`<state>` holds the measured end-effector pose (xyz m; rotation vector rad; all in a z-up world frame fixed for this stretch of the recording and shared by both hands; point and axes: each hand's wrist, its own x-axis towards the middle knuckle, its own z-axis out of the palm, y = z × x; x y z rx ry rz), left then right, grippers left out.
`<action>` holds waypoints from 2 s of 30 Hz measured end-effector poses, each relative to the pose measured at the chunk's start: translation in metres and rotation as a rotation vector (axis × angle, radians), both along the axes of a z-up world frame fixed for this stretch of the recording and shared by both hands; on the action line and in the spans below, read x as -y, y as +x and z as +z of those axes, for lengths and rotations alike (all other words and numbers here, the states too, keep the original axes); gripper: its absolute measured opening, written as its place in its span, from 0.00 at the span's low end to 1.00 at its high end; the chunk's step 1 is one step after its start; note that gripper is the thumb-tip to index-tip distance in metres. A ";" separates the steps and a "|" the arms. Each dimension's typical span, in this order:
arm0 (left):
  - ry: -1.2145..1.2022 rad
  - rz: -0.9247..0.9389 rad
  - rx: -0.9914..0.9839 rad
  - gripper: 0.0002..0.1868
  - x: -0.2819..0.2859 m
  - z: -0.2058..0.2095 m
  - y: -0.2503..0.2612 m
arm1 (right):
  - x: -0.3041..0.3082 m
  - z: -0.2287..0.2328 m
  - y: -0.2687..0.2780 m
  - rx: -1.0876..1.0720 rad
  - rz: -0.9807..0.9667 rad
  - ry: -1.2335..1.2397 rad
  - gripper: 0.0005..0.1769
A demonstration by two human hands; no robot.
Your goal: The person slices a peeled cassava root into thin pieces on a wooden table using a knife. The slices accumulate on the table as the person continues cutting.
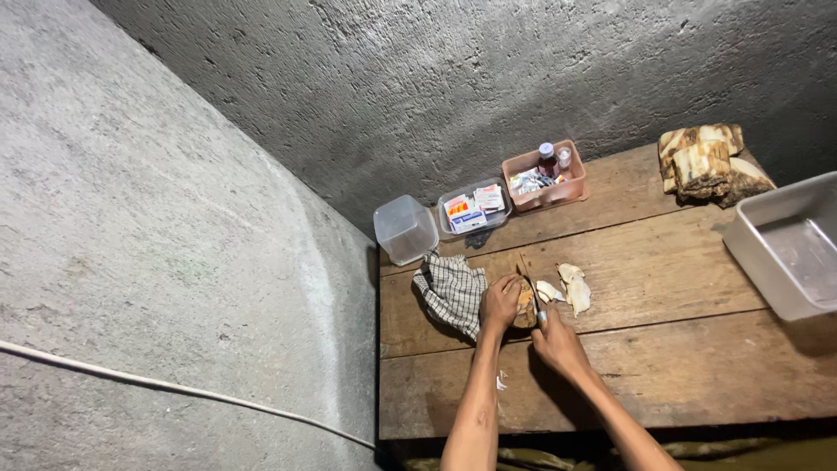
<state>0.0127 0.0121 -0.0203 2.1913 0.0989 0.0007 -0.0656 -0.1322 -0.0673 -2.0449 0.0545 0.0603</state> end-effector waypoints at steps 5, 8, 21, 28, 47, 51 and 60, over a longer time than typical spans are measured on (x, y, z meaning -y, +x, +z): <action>0.060 0.030 -0.041 0.24 0.000 -0.002 0.001 | 0.001 -0.004 -0.023 -0.095 -0.021 -0.013 0.15; 0.041 0.026 -0.002 0.24 -0.002 -0.007 0.003 | 0.001 -0.004 -0.034 -0.170 -0.035 0.024 0.15; 0.051 0.037 -0.006 0.24 -0.004 -0.017 0.005 | 0.002 -0.014 -0.017 -0.128 -0.023 0.012 0.18; 0.040 0.044 -0.088 0.24 -0.002 -0.004 0.001 | 0.003 -0.003 -0.011 -0.208 -0.013 -0.018 0.16; 0.047 0.032 0.038 0.23 -0.002 -0.014 0.002 | 0.023 0.005 -0.048 -0.215 -0.003 -0.006 0.15; 0.018 -0.021 0.123 0.23 -0.004 -0.020 0.003 | 0.017 0.009 -0.053 -0.198 -0.004 0.006 0.16; -0.038 -0.022 0.065 0.23 -0.003 -0.017 0.005 | 0.011 0.016 0.007 -0.140 0.047 -0.018 0.18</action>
